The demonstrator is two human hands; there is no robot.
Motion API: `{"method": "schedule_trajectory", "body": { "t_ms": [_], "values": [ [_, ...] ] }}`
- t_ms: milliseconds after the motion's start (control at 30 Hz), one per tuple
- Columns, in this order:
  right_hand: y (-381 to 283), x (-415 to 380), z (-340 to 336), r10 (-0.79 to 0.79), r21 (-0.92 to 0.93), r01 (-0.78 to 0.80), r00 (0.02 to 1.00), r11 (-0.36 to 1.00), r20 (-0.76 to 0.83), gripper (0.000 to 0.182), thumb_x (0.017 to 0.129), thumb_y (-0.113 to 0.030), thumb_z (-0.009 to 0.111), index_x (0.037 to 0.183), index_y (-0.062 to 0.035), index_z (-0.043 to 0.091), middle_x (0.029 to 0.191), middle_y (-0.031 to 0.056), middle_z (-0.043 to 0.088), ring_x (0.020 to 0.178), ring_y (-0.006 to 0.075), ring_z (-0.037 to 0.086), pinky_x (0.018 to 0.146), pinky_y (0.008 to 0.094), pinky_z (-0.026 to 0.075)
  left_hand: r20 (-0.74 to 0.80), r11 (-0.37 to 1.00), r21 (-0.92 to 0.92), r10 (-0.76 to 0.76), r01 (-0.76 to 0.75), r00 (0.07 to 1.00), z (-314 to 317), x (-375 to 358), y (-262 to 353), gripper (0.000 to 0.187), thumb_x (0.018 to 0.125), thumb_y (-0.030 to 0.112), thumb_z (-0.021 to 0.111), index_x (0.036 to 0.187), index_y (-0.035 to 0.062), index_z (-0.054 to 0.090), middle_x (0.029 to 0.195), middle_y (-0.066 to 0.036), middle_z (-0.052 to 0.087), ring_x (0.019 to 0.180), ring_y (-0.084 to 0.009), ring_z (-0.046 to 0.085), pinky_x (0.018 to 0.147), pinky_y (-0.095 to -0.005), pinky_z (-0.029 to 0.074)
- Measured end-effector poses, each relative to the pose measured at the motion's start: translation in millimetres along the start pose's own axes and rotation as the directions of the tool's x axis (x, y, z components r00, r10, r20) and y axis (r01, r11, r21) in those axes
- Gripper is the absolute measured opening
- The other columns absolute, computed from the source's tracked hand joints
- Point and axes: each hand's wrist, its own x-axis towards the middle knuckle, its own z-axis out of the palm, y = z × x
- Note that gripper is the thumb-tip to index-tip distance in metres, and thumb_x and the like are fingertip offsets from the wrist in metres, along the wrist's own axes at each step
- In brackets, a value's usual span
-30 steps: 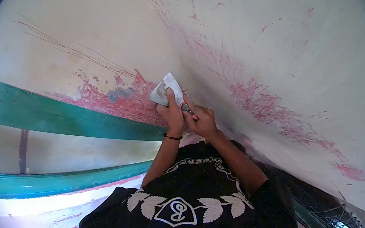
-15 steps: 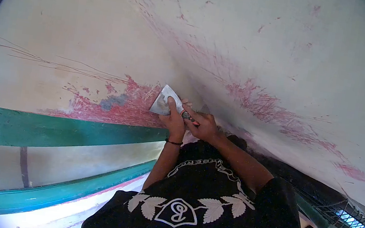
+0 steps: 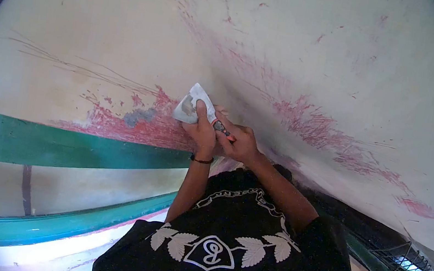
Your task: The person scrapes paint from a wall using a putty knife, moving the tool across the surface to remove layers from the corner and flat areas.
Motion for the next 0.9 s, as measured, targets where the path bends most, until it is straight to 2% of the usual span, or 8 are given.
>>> {"method": "schedule_trajectory", "body": {
  "t_ms": [67, 167, 367, 500, 567, 667, 867, 900],
  "values": [
    [17, -13, 5, -0.054, -0.009, 0.054, 0.998, 0.999, -0.023, 0.06, 0.085, -0.012, 0.072, 0.142, -0.0095, 0.056, 0.081, 0.0189, 0.071, 0.062, 0.0293, 0.068, 0.063, 0.0373, 0.055, -0.046, 1.0, 0.009, -0.026, 0.027, 0.999, -8, -6, -21, 0.033, 0.103, 0.026, 0.06, 0.108, -0.0069, 0.056, 0.085, -0.016, 0.069, 0.07, -0.0226, 0.069, 0.062, -0.0337, 0.059],
    [37, -40, 5, 0.04, -0.05, -0.036, 0.997, 0.998, 0.07, 0.06, 0.085, -0.013, 0.073, 0.143, -0.0105, 0.056, 0.08, 0.0183, 0.071, 0.061, 0.0291, 0.068, 0.062, 0.0379, 0.055, -0.088, 0.998, 0.055, -0.038, 0.043, 0.995, -27, -19, -60, 0.033, 0.102, 0.025, 0.06, 0.109, -0.0066, 0.055, 0.088, -0.017, 0.069, 0.071, -0.0234, 0.069, 0.063, -0.0347, 0.059],
    [14, -26, 3, 0.049, -0.034, -0.048, 0.999, 0.998, 0.019, 0.06, 0.086, -0.014, 0.072, 0.144, -0.0118, 0.055, 0.074, 0.0166, 0.068, 0.059, 0.0299, 0.067, 0.062, 0.0379, 0.054, -0.069, 0.998, 0.02, -0.065, 0.066, 0.996, -19, -11, -41, 0.033, 0.102, 0.025, 0.06, 0.111, -0.0065, 0.054, 0.088, -0.017, 0.069, 0.072, -0.0235, 0.07, 0.063, -0.0354, 0.06],
    [27, -32, 6, 0.092, -0.053, -0.089, 0.994, 0.995, 0.064, 0.06, 0.086, -0.015, 0.072, 0.144, -0.0116, 0.055, 0.075, 0.0169, 0.068, 0.06, 0.0304, 0.067, 0.062, 0.0375, 0.054, -0.097, 0.994, 0.106, 0.043, -0.033, 0.994, -20, -12, -50, 0.032, 0.102, 0.025, 0.061, 0.111, -0.0061, 0.055, 0.084, -0.017, 0.069, 0.069, -0.0226, 0.069, 0.063, -0.0351, 0.06],
    [29, -36, 3, 0.159, -0.097, -0.148, 0.979, 0.984, 0.127, 0.061, 0.087, -0.015, 0.072, 0.144, -0.0116, 0.054, 0.075, 0.0169, 0.069, 0.061, 0.0306, 0.067, 0.063, 0.0369, 0.055, -0.08, 0.997, 0.083, 0.001, 0.006, 0.997, -23, -16, -49, 0.032, 0.102, 0.024, 0.061, 0.11, -0.0059, 0.056, 0.086, -0.016, 0.069, 0.071, -0.0224, 0.069, 0.063, -0.0344, 0.059],
    [21, -27, 9, -0.004, 0.014, 0.004, 1.0, 1.0, -0.005, 0.062, 0.086, -0.016, 0.072, 0.145, -0.0117, 0.053, 0.082, 0.0181, 0.071, 0.064, 0.0302, 0.069, 0.064, 0.0366, 0.056, -0.061, 0.997, 0.068, -0.043, 0.047, 0.997, -17, -12, -28, 0.032, 0.101, 0.023, 0.062, 0.111, -0.0064, 0.056, 0.089, -0.017, 0.069, 0.073, -0.0224, 0.069, 0.064, -0.034, 0.059],
    [36, -44, -2, 0.221, -0.111, -0.201, 0.951, 0.973, 0.218, 0.06, 0.088, -0.018, 0.072, 0.145, -0.0113, 0.053, 0.102, 0.0198, 0.073, 0.073, 0.0317, 0.072, 0.07, 0.039, 0.058, -0.108, 0.998, 0.023, -0.059, 0.062, 0.992, -13, -27, -36, 0.028, 0.103, 0.02, 0.058, 0.105, -0.0086, 0.06, 0.089, -0.016, 0.07, 0.074, -0.022, 0.069, 0.066, -0.0331, 0.058],
    [32, -42, -3, 0.151, -0.087, -0.138, 0.974, 0.987, 0.17, 0.06, 0.088, -0.018, 0.071, 0.145, -0.0119, 0.053, 0.102, 0.0194, 0.073, 0.074, 0.0322, 0.072, 0.071, 0.0393, 0.058, -0.103, 0.998, 0.03, -0.054, 0.058, 0.993, -12, -27, -36, 0.028, 0.103, 0.019, 0.058, 0.106, -0.0087, 0.059, 0.089, -0.017, 0.07, 0.074, -0.0223, 0.069, 0.066, -0.0334, 0.058]
  ]
}}
